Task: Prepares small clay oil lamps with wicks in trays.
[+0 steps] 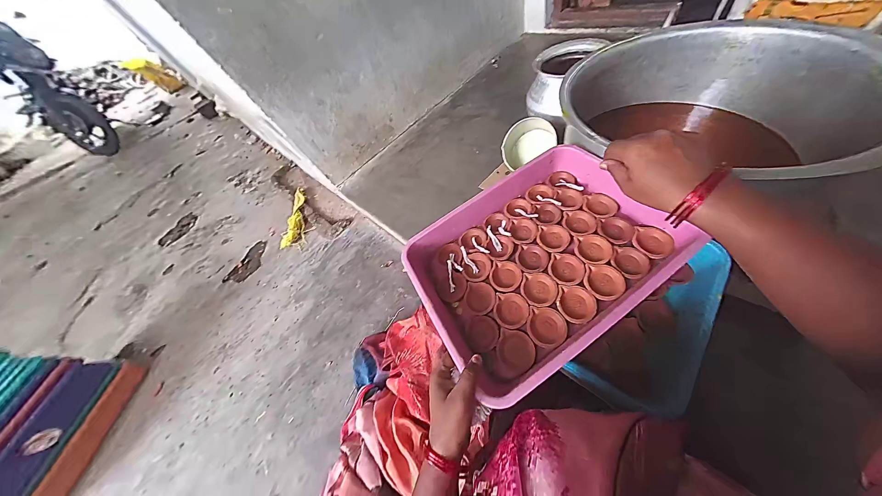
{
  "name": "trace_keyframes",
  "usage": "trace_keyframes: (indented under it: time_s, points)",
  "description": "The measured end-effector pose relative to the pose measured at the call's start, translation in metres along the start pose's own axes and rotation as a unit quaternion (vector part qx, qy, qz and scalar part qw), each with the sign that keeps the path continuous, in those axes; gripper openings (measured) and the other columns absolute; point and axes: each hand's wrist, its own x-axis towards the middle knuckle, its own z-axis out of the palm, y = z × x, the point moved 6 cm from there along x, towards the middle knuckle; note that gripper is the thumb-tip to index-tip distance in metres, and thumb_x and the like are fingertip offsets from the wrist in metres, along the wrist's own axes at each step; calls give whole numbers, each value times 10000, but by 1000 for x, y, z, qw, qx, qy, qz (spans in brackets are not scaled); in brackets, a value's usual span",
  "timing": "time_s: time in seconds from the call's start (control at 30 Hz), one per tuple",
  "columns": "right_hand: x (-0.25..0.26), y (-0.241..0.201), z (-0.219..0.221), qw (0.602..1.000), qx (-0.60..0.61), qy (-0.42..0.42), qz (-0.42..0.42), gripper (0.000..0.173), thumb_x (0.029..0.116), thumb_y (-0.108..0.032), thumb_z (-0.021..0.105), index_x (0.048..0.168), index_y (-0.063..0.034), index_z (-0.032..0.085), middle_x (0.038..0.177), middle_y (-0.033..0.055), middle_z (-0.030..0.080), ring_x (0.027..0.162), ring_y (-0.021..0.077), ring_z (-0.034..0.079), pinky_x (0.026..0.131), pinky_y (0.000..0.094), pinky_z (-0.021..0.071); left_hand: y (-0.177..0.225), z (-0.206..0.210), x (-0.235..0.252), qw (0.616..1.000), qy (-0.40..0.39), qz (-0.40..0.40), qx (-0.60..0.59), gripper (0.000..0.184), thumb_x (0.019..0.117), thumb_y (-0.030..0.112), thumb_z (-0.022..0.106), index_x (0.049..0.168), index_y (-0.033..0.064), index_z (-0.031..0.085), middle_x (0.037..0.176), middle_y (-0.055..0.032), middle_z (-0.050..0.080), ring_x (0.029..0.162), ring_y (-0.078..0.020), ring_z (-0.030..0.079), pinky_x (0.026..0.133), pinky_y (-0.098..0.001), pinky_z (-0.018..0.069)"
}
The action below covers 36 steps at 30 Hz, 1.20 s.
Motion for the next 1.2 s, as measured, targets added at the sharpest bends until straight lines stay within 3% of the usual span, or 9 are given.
trace_keyframes:
  time_s: [0.17, 0.2, 0.27, 0.33, 0.53, 0.7, 0.87, 1.03, 1.2]
  points:
    - [-15, -47, -18, 975, 114, 108, -156, 294, 1049, -160, 481, 1009, 38, 695, 909, 291, 688, 839, 510, 682, 656, 686, 472, 4, -44, 0, 992, 62, 79, 76, 303, 1013, 227, 454, 1076, -13, 628, 1106, -25, 642, 1028, -28, 607, 912, -243, 510]
    - [-19, -59, -20, 957, 185, 104, -198, 289, 1026, -165, 498, 1006, 21, 718, 876, 239, 698, 784, 422, 685, 655, 619, 494, 10, -60, -3, 990, 93, 94, 40, 286, 1028, 230, 415, 1069, 36, 622, 1086, 11, 642, 1000, -18, 613, 874, -227, 522]
    - [-22, -87, -22, 903, 334, 44, -265, 221, 981, -179, 543, 985, -81, 741, 825, 12, 699, 690, 91, 645, 630, 304, 563, 27, -85, -3, 982, 89, 132, -103, 276, 1022, 363, 454, 1044, 197, 673, 1057, 57, 704, 887, -25, 669, 722, -207, 568]
    - [-31, -128, -27, 841, 449, -67, -294, 144, 954, -9, 586, 977, -22, 728, 809, 3, 698, 651, 20, 610, 617, 179, 537, 49, -96, -8, 962, 34, 149, -227, 272, 937, 451, 595, 1085, 265, 727, 1070, 39, 713, 839, -79, 679, 680, -251, 569]
    - [-44, -207, -12, 696, 513, -68, -498, 214, 972, -154, 536, 993, -161, 749, 861, -126, 684, 755, -49, 636, 650, 112, 557, 89, -79, -6, 920, -78, 181, -338, 333, 834, 211, 692, 1162, 263, 666, 1054, 13, 655, 866, -115, 647, 741, -285, 544]
    - [-57, -235, -6, 698, 492, -37, -519, 190, 938, -178, 600, 1005, -72, 742, 878, -59, 680, 772, -75, 598, 677, 82, 510, 96, -47, -7, 924, -88, 252, -273, 343, 852, 197, 668, 1182, 271, 609, 1045, 46, 628, 909, -94, 627, 777, -279, 536]
    - [-77, -232, 7, 710, 502, -113, -482, 262, 908, -271, 693, 1065, -63, 720, 881, -39, 694, 711, -89, 570, 629, 63, 469, 101, -21, -20, 911, -64, 327, -242, 368, 857, 166, 688, 1205, 258, 612, 1057, 62, 649, 973, -73, 628, 869, -275, 528]
    - [-84, -232, 6, 704, 522, -117, -466, 150, 956, -141, 606, 955, -33, 710, 855, -9, 695, 780, -85, 601, 726, 72, 488, 106, -15, -23, 909, -55, 361, -201, 369, 852, 148, 689, 1198, 256, 626, 1063, 90, 651, 992, -38, 614, 888, -237, 510]
    - [-89, -234, -7, 697, 492, -26, -521, 212, 990, -210, 580, 954, -44, 707, 885, 5, 706, 832, -52, 632, 768, 104, 519, 110, -11, -30, 937, 6, 330, -117, 378, 869, 393, 771, 1130, 177, 604, 1051, 120, 649, 998, 19, 610, 890, -210, 522]
